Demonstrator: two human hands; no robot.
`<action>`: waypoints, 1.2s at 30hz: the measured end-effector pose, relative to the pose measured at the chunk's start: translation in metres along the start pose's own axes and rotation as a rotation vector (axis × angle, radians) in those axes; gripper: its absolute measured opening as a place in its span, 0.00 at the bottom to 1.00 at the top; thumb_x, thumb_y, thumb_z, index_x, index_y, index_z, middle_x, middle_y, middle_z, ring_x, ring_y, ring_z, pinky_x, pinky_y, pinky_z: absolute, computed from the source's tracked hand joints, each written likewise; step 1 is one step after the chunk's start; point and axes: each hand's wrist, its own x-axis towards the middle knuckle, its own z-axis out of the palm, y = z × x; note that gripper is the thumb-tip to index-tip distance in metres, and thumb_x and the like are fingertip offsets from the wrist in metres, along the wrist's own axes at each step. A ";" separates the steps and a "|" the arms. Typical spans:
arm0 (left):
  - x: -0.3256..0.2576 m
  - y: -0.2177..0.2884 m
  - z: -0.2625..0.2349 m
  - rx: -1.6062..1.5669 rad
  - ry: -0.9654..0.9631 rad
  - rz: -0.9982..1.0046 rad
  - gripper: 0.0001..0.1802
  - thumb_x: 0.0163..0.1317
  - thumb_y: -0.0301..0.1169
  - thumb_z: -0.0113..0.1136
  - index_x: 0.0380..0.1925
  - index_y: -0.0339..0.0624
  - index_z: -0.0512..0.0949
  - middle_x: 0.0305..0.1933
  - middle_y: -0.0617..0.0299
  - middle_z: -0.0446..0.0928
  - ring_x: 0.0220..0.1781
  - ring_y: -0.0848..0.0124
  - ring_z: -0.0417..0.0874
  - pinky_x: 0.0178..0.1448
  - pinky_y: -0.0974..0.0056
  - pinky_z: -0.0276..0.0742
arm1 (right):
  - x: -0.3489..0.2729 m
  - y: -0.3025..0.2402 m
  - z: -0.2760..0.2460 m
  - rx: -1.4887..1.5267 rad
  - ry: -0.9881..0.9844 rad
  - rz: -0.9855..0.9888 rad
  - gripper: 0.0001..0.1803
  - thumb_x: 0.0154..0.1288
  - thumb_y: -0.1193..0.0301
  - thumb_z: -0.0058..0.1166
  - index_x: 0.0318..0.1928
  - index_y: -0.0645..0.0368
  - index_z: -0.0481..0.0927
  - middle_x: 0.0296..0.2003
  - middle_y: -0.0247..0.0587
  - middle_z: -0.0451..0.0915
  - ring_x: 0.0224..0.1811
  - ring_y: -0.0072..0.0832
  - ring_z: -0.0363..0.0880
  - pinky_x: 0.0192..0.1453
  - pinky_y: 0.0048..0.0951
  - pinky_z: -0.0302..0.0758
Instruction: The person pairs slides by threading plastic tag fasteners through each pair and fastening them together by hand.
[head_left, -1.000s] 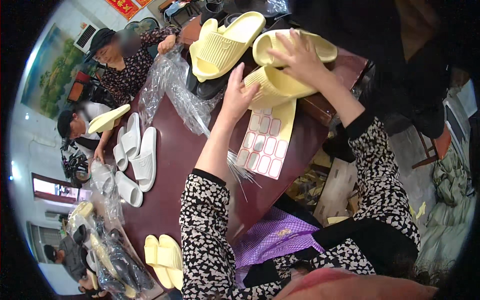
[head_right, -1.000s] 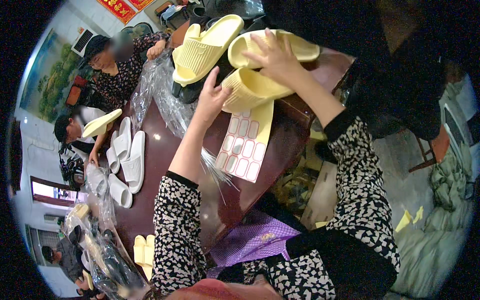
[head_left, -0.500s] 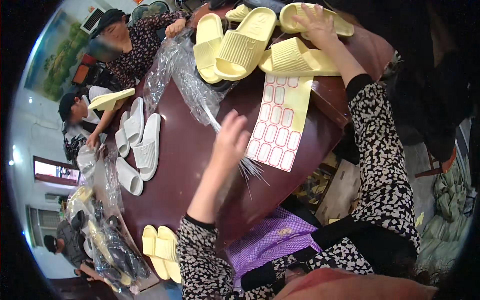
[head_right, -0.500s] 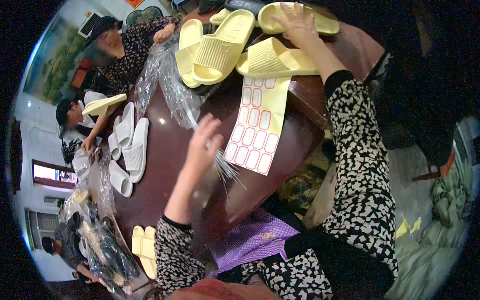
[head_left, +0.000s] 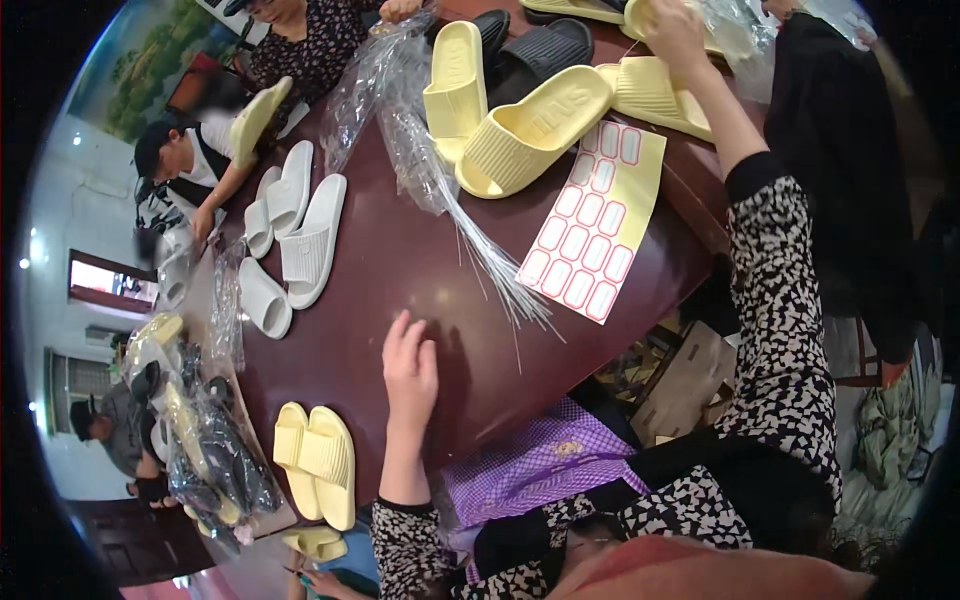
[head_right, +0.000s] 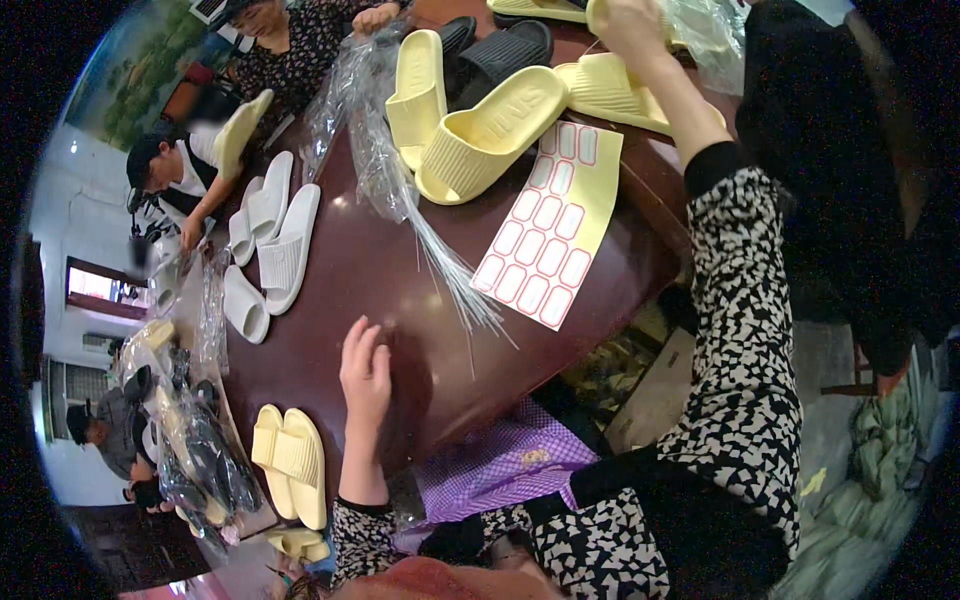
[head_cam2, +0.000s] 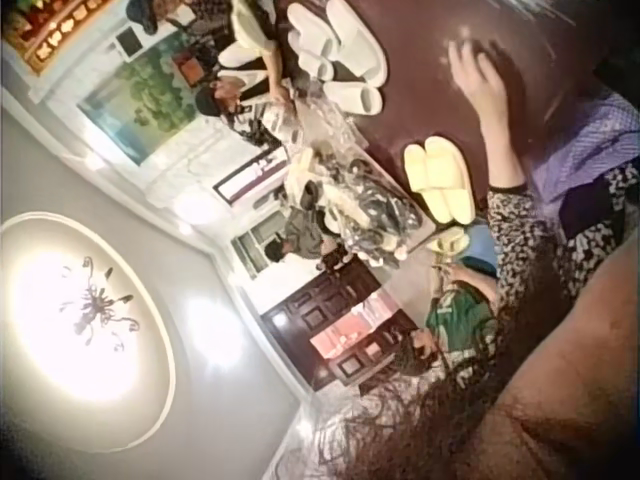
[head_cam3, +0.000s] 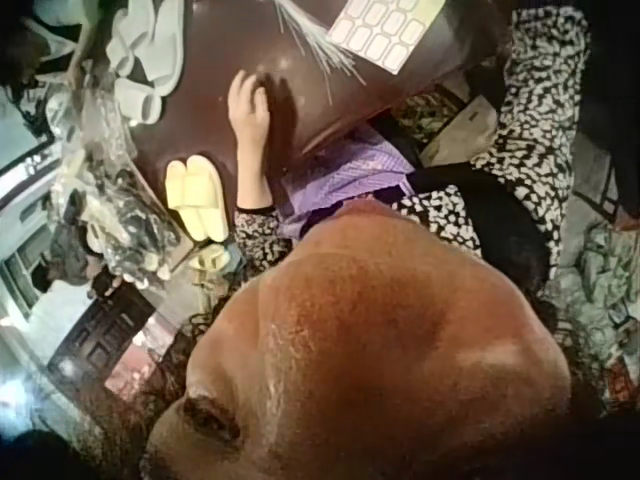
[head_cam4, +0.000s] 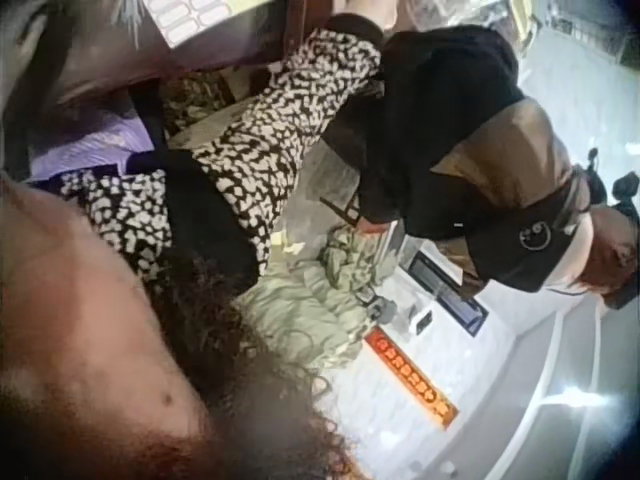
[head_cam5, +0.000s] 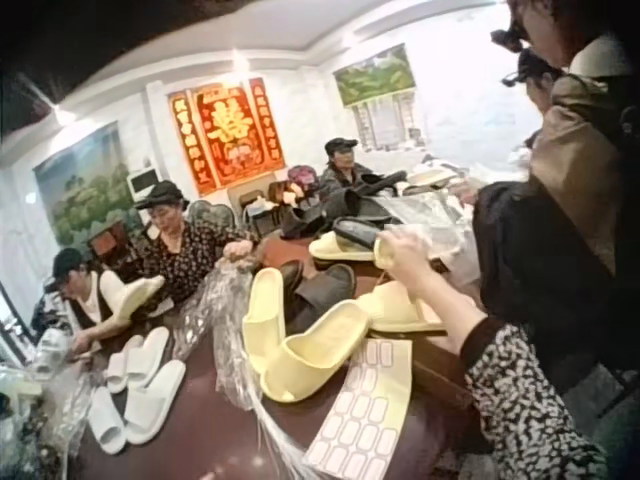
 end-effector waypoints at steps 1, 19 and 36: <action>0.002 -0.010 0.001 -0.005 -0.003 0.000 0.14 0.55 0.20 0.53 0.44 0.33 0.75 0.54 0.47 0.72 0.56 0.55 0.73 0.57 0.60 0.69 | 0.003 -0.003 0.014 -0.331 -0.032 -0.081 0.22 0.48 0.71 0.56 0.48 0.56 0.75 0.40 0.54 0.75 0.45 0.48 0.72 0.47 0.41 0.70; 0.012 -0.019 -0.003 -0.298 0.336 -0.228 0.11 0.58 0.20 0.51 0.41 0.33 0.76 0.41 0.53 0.77 0.41 0.64 0.79 0.45 0.65 0.74 | 0.014 -0.075 0.162 -0.374 -1.040 0.068 0.34 0.51 0.79 0.52 0.60 0.41 0.65 0.55 0.39 0.70 0.62 0.41 0.62 0.61 0.37 0.59; 0.019 -0.045 0.033 -0.261 0.338 -0.189 0.10 0.58 0.23 0.51 0.40 0.33 0.76 0.39 0.52 0.78 0.39 0.63 0.80 0.43 0.65 0.75 | 0.120 -0.008 0.026 -0.776 -0.262 0.070 0.18 0.55 0.78 0.50 0.48 0.56 0.75 0.41 0.56 0.77 0.46 0.45 0.75 0.49 0.38 0.71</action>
